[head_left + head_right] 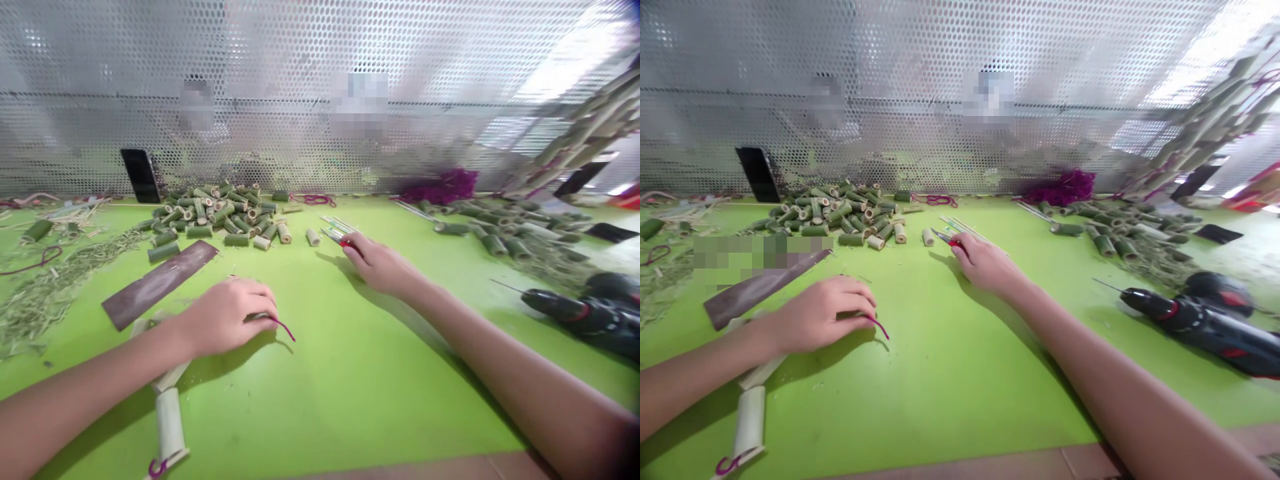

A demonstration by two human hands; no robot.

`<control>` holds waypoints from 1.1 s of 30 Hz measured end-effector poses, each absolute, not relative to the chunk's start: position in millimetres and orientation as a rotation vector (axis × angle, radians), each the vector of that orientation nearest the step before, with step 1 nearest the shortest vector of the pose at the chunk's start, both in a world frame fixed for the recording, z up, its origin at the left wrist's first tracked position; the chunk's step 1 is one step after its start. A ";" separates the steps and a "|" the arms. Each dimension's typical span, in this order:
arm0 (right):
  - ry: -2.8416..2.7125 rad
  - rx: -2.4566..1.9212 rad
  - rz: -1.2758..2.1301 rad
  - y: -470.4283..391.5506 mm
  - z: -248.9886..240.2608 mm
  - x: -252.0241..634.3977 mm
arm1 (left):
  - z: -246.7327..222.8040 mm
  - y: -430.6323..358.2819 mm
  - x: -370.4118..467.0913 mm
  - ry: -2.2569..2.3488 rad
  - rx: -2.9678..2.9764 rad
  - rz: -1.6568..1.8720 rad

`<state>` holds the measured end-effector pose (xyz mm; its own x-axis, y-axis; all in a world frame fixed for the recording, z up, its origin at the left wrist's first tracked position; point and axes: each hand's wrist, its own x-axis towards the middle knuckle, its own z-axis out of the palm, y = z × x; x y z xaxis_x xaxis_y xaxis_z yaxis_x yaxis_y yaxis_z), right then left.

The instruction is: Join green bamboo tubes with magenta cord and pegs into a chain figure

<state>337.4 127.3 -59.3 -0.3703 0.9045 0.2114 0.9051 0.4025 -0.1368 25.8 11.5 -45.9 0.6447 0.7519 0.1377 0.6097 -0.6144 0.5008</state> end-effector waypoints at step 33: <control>-2.702 -0.737 -0.086 45.9 -50.9 276.8 | -37.8 21.8 13.1 1.268 2.051 0.581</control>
